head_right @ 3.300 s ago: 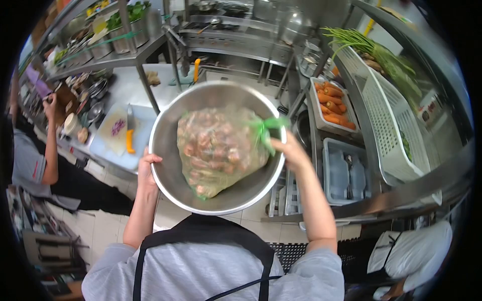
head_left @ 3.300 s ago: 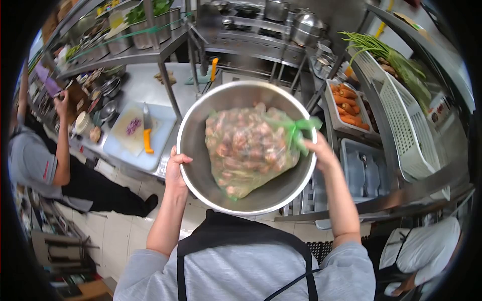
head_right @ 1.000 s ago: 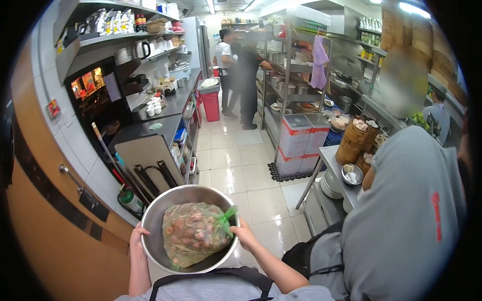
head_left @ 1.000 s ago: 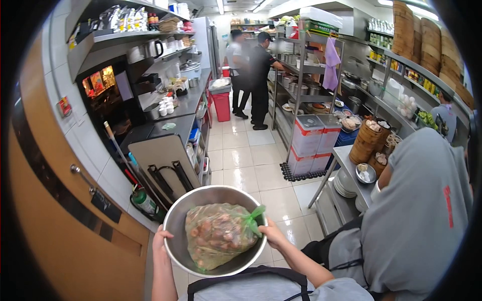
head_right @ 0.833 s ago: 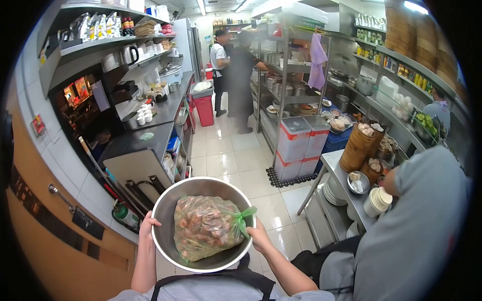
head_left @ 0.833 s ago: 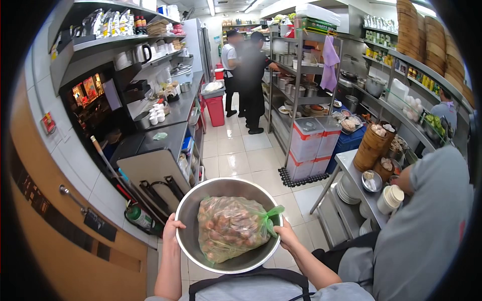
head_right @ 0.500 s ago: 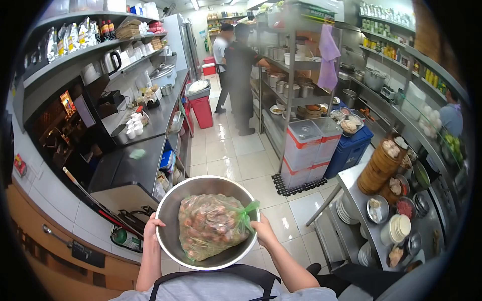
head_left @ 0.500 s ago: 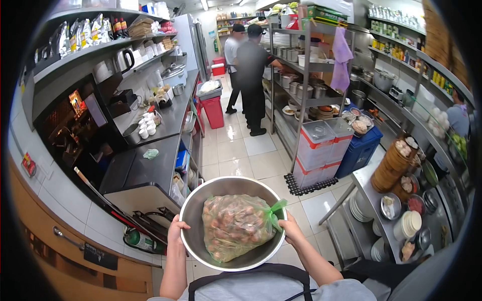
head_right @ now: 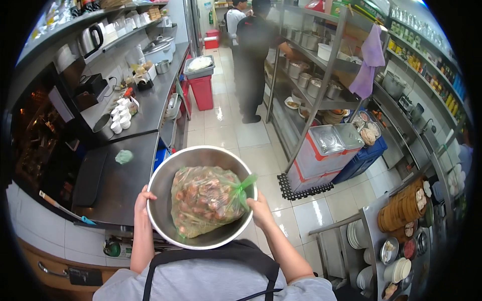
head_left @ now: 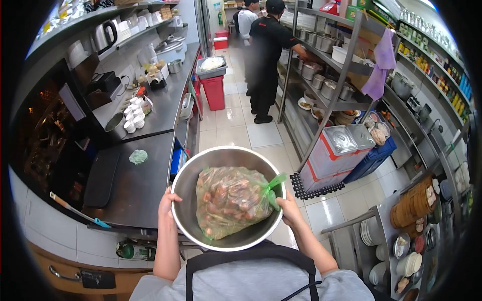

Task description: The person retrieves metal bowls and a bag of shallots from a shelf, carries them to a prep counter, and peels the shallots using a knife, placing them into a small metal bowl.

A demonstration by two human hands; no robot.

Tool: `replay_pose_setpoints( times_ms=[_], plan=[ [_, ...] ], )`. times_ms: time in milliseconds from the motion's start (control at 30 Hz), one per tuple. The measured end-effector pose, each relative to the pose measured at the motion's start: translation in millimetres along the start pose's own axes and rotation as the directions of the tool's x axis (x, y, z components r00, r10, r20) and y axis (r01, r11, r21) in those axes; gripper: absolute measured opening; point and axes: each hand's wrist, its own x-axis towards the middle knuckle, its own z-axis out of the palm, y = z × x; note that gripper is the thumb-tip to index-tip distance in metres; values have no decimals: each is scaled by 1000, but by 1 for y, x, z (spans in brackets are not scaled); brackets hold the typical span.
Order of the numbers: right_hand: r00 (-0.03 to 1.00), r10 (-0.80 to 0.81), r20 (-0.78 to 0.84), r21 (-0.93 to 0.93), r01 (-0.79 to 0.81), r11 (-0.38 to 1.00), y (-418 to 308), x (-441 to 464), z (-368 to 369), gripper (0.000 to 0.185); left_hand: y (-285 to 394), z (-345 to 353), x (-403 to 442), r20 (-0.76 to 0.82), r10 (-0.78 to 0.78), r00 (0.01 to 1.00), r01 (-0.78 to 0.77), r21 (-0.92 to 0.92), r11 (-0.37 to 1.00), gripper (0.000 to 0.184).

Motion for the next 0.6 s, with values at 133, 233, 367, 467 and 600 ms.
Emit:
replay_pose_setpoints(
  times_ms=[133, 233, 367, 467, 600],
  plan=[
    [999, -43, -27, 70, 45, 997, -25, 54, -8, 48, 9, 29, 81, 49, -61, 997, 59, 36, 998, 44],
    [995, -74, -65, 82, 80, 993, -39, 120, -3, 48, 24, 62, 148, 23, -56, 998, 55, 14, 998, 43],
    [997, -47, -58, 87, 52, 995, -61, 202, -3, 47, 31, 81, 223, 60, -42, 997, 41, 4, 999, 43],
    [1000, -11, -7, 79, 11, 997, -71, 282, 8, 46, 54, 90, 273, -19, -40, 999, 40, 21, 999, 44],
    [990, 62, 124, -8, -62, 998, -74, 375, 42, 48, 73, 76, 312, -146, 25, 989, -35, -72, 997, 42]
  ],
)
